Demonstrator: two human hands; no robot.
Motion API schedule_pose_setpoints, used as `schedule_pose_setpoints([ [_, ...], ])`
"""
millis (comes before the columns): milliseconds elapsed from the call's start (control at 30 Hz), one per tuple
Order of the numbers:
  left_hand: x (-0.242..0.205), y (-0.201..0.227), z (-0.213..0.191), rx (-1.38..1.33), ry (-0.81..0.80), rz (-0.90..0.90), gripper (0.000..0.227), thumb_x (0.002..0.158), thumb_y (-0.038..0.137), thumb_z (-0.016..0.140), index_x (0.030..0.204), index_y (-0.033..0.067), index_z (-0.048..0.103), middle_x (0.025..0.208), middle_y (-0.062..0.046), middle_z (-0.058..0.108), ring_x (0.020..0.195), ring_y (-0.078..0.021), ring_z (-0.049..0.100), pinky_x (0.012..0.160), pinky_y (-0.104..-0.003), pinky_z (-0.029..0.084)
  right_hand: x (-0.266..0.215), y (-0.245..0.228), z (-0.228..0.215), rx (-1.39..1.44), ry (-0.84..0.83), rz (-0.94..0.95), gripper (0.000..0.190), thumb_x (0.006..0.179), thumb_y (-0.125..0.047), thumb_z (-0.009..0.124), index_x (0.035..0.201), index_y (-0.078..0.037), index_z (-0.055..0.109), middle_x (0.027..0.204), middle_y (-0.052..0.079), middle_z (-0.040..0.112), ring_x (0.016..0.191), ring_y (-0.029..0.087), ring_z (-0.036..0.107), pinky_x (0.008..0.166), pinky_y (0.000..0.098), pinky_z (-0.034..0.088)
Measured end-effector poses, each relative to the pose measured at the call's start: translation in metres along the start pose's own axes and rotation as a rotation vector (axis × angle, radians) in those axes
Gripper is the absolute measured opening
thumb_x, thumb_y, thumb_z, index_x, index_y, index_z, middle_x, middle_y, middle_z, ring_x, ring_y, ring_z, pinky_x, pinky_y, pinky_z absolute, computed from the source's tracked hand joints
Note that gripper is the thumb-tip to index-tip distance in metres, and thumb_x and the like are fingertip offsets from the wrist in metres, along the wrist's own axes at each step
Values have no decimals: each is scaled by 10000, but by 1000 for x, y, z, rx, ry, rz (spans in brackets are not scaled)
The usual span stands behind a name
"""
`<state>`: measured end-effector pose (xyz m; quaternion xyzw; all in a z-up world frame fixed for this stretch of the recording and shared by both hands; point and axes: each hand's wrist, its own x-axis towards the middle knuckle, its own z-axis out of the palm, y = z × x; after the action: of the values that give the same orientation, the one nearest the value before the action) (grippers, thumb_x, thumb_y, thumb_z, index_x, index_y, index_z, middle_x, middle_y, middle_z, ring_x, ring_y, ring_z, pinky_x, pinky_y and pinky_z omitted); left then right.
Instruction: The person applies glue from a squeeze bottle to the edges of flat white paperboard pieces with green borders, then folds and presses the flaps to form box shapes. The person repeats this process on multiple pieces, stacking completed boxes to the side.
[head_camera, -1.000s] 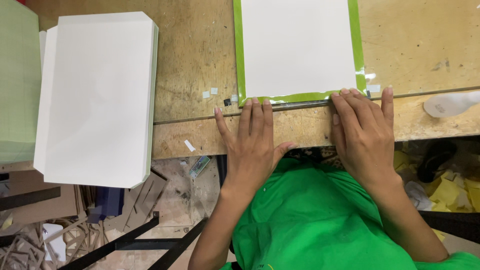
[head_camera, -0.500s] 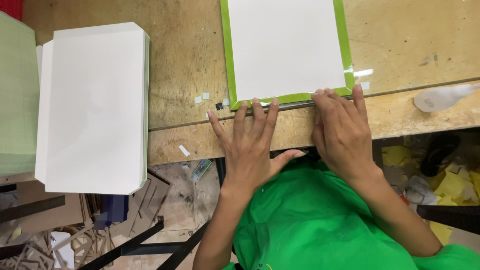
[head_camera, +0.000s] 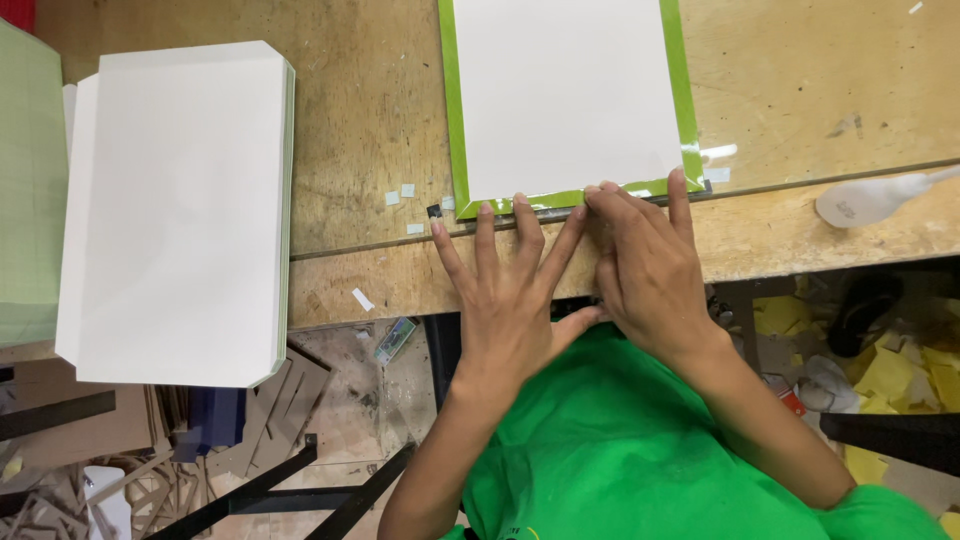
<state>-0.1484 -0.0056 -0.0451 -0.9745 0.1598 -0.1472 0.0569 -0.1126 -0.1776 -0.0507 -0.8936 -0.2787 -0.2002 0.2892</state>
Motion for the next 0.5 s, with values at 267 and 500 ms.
schedule_pose_setpoints([
  [267, 6, 9, 9, -110, 59, -75, 1105, 801, 799, 697, 1581, 97, 349, 1507, -203, 462, 1454, -453, 342, 1135, -830, 172, 3, -3, 5, 52, -28, 4, 477, 915, 82, 432, 1382, 58, 529, 1321, 210, 674, 1292, 352, 625, 1283, 626, 82],
  [500, 10, 8, -3, -118, 106, -92, 1002, 779, 731, 740, 1512, 98, 482, 1418, -222, 541, 1325, -456, 513, 1121, -832, 192, 6, -7, 1, 72, -79, -1, 479, 955, 49, 381, 1420, 15, 490, 1382, 150, 637, 1316, 328, 599, 1282, 615, 56],
])
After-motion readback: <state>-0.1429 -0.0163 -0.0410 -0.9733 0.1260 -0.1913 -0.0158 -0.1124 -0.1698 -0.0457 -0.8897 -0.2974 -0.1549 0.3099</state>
